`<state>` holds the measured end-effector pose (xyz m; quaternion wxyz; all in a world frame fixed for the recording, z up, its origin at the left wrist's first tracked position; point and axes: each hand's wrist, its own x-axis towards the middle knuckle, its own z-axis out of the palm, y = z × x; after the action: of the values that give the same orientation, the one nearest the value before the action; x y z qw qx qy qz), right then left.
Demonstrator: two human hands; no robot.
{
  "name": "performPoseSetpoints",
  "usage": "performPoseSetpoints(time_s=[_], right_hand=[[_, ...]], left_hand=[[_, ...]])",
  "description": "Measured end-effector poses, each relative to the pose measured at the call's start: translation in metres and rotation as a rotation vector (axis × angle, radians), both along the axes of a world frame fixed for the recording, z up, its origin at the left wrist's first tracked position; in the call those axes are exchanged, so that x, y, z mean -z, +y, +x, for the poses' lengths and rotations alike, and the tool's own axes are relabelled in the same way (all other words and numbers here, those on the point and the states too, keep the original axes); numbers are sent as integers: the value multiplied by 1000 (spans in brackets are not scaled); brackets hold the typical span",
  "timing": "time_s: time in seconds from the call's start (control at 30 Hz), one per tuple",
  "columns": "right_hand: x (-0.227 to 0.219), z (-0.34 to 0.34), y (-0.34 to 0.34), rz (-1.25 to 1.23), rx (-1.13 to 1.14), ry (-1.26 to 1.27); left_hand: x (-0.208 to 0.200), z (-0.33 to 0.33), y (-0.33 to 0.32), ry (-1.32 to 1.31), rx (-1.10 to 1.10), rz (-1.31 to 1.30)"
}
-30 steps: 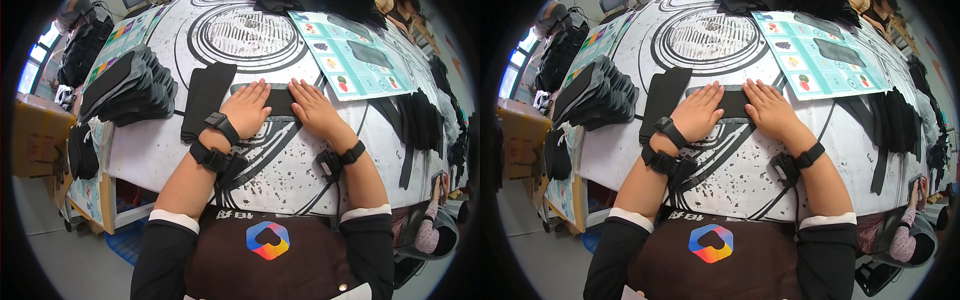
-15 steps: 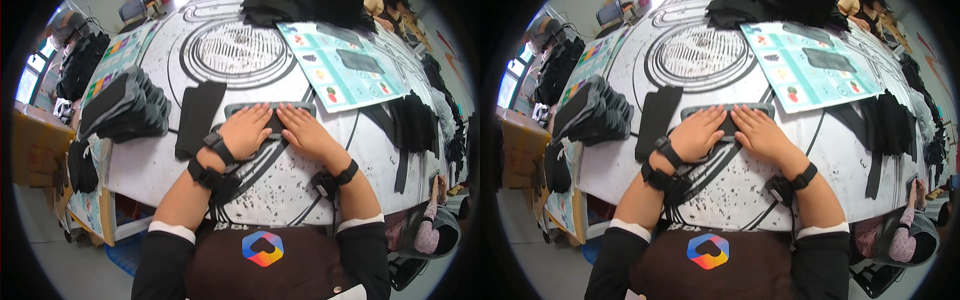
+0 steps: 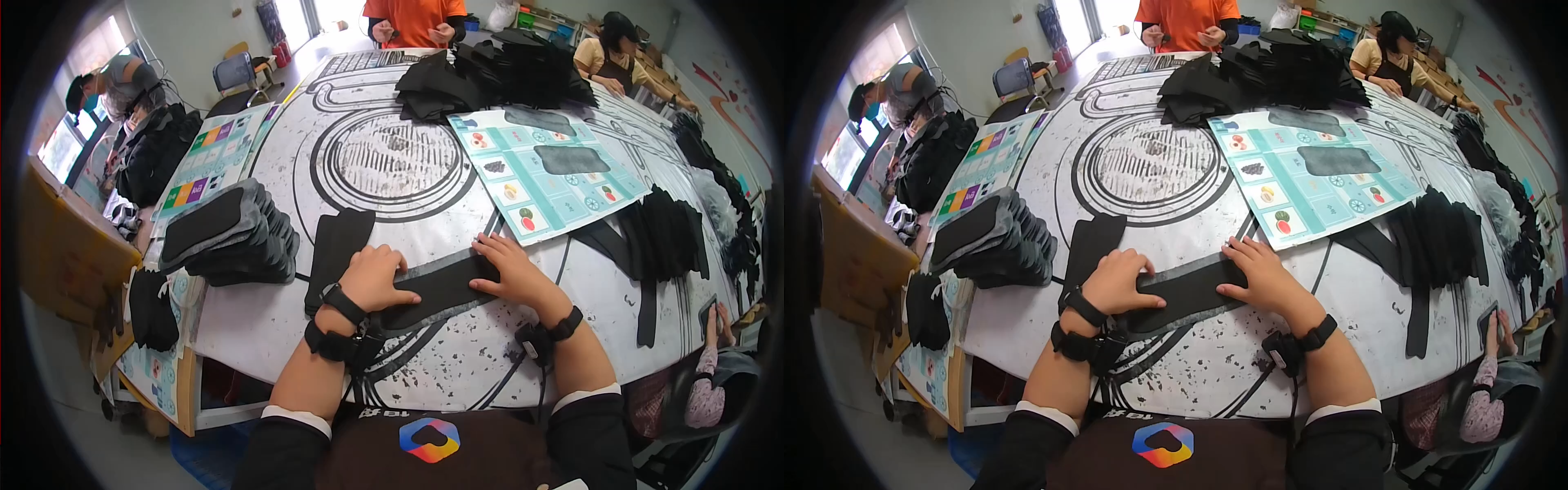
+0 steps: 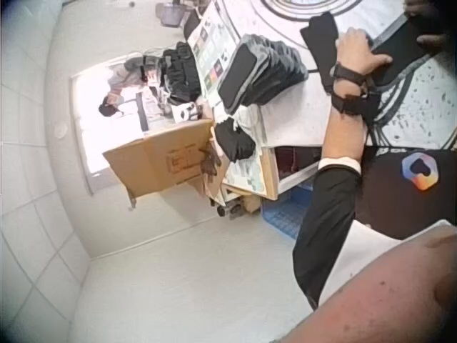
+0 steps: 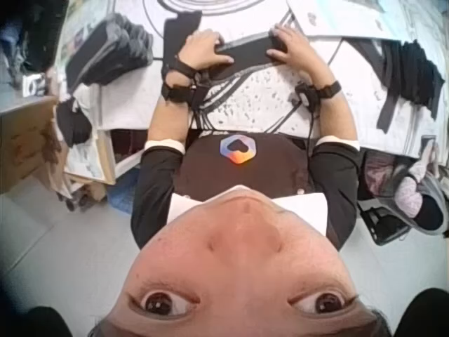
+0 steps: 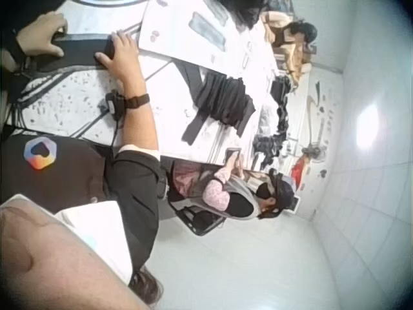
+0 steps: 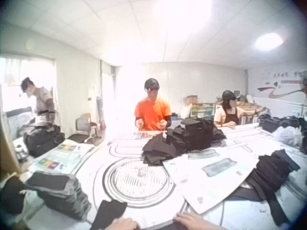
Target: Handling and inspecting black fabric shoe components at a manufacturing workstation.
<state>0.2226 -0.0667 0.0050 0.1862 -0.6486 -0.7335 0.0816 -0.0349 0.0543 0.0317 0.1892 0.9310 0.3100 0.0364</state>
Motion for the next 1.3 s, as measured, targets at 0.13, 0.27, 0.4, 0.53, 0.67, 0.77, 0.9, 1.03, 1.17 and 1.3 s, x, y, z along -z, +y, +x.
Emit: performPoseSetpoints(time_s=[0.13, 0.27, 0.4, 0.53, 0.67, 0.77, 0.9, 1.03, 1.17, 1.3], right_hand=[[-8, 2, -2, -34, -30, 102], [-21, 3, -4, -112, -25, 193], [-20, 3, -6, -32, -48, 192], [-23, 1, -5, -36, 56, 398], [-23, 7, -2, 117, 117, 957], [-43, 1, -8, -42, 20, 1677], [-41, 13, -12, -208, -107, 1738], [-47, 12, -9, -308, -245, 2021], [-40, -2, -6, -39, 127, 1597], [-48, -7, -10, 16, 235, 1646]], left_hand=[[-4, -4, 0, -42, 95, -63], [-10, -1, -13, -14, -28, -103], [-12, -8, -6, 23, 53, -113], [-33, -5, -7, -376, 83, 6], [-33, 6, -12, -730, 92, 706], [-28, 6, -13, -753, 87, 849], [-25, 2, -11, -785, 62, 942], [-21, 2, -10, -800, 61, 974], [-22, 1, -12, -805, 91, 986], [-49, -8, -14, -796, 49, 790]])
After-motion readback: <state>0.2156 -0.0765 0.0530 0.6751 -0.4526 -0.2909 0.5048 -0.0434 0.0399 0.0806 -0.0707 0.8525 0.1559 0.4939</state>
